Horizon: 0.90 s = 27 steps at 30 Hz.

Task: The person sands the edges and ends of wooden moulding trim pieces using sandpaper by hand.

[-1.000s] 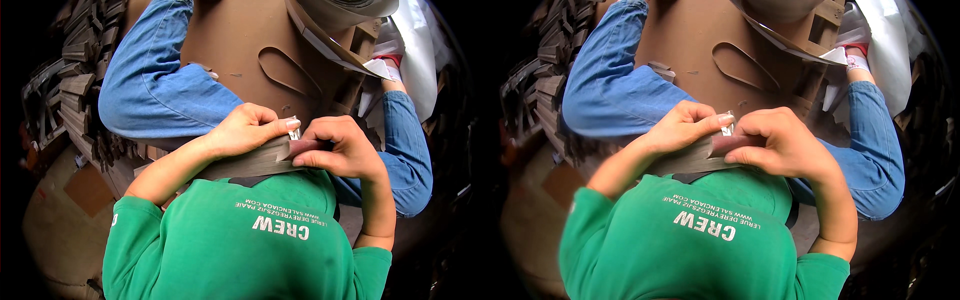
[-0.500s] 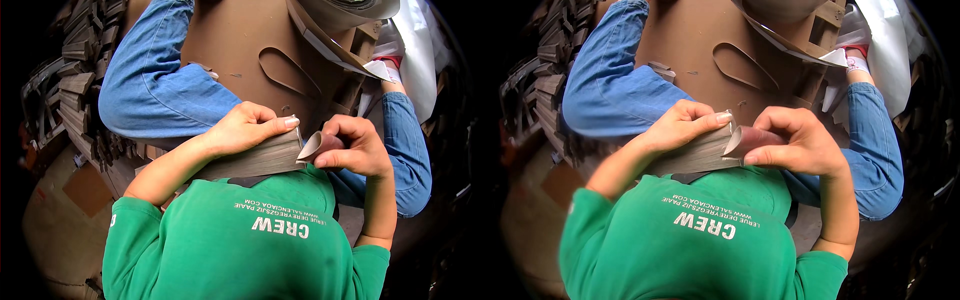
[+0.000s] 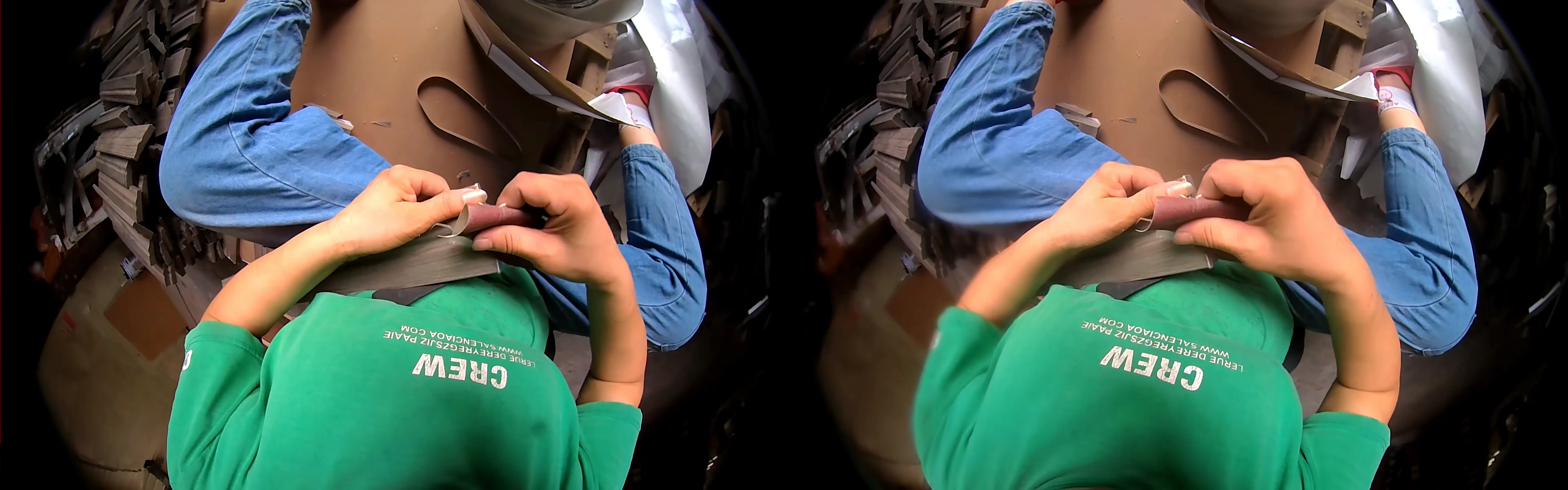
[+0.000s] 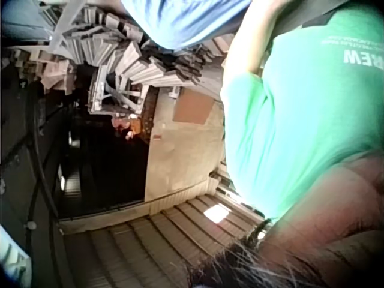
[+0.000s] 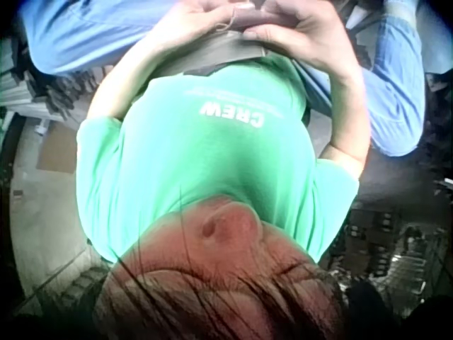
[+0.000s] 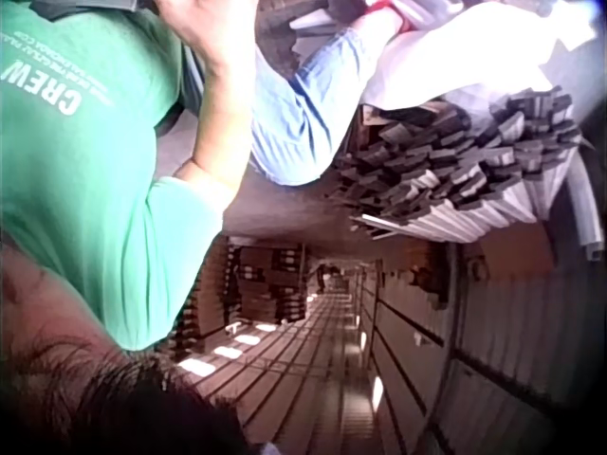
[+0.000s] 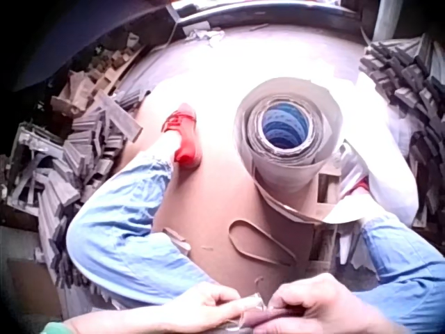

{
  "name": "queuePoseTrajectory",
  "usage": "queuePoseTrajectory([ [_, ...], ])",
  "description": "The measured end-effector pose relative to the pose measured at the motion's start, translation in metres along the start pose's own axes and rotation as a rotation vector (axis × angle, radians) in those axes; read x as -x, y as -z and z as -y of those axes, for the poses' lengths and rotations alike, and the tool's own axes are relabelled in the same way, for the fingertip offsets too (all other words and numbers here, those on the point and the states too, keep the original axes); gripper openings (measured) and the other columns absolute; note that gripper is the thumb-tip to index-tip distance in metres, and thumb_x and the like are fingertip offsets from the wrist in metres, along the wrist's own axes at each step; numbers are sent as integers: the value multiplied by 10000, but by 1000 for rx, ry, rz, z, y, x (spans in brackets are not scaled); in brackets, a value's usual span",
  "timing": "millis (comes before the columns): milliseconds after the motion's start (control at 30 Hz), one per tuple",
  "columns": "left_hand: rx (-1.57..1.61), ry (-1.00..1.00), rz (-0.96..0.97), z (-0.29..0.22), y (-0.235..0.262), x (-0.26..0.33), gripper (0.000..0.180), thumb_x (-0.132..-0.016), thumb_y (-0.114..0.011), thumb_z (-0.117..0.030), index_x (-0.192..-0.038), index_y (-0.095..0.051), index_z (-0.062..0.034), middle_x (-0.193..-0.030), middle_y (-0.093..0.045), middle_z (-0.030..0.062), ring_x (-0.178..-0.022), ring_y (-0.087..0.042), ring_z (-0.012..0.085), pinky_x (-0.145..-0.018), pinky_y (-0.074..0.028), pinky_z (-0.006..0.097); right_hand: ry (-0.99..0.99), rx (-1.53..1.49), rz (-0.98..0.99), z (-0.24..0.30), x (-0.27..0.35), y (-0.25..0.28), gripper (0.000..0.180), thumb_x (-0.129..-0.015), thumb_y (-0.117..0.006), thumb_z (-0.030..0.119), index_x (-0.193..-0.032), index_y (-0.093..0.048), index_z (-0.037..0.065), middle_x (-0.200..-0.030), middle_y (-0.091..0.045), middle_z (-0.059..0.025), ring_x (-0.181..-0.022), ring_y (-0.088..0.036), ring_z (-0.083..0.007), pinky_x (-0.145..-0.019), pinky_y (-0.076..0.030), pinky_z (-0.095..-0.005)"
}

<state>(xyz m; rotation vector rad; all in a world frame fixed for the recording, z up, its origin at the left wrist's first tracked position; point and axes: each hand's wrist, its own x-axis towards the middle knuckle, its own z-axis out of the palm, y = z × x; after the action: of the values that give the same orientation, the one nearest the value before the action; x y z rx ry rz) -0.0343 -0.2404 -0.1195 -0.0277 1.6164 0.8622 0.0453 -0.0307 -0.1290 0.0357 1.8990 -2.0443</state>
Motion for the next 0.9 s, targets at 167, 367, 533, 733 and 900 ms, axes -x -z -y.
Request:
queuePoseTrajectory([
  [167,45,-39,20,-5,2,5,484,-903,-643,-460,-772,-700,3,-637,-597,1,-637,-525,54,-553,-439,256,-192,-517,-24,0,8,30,233,-755,-789,31,-910,-615,14,-832,-621,25,-773,-554,-37,-686,-453,-200],
  [367,20,-39,32,-3,3,2,501,-904,-630,-476,-793,-708,6,-640,-611,16,-637,-530,65,-563,-447,267,-282,-396,183,-5,9,30,267,-758,-806,86,-965,-666,-10,-831,-653,5,-782,-569,-55,-702,-457,-215],
  [533,-14,57,87,-9,6,4,346,-958,-600,-343,-875,-710,-26,-730,-640,-17,-693,-537,38,-617,-443,226,-279,-288,286,-2,-4,20,201,-794,-772,81,-953,-687,-7,-802,-675,-9,-774,-586,-58,-706,-476,-227],
  [733,-3,-49,32,-2,1,2,517,-902,-620,-489,-827,-713,14,-657,-635,54,-643,-561,90,-569,-466,282,-166,-158,230,-2,-5,15,185,-768,-783,81,-907,-697,-4,-756,-678,-24,-711,-587,-63,-651,-482,-240],
  [900,-48,-64,31,4,3,-1,511,-902,-621,-484,-844,-717,14,-668,-642,59,-651,-567,88,-571,-467,284,-397,-150,148,4,-1,6,169,-747,-787,69,-863,-690,-8,-737,-676,-48,-675,-575,-58,-596,-477,-253],
])
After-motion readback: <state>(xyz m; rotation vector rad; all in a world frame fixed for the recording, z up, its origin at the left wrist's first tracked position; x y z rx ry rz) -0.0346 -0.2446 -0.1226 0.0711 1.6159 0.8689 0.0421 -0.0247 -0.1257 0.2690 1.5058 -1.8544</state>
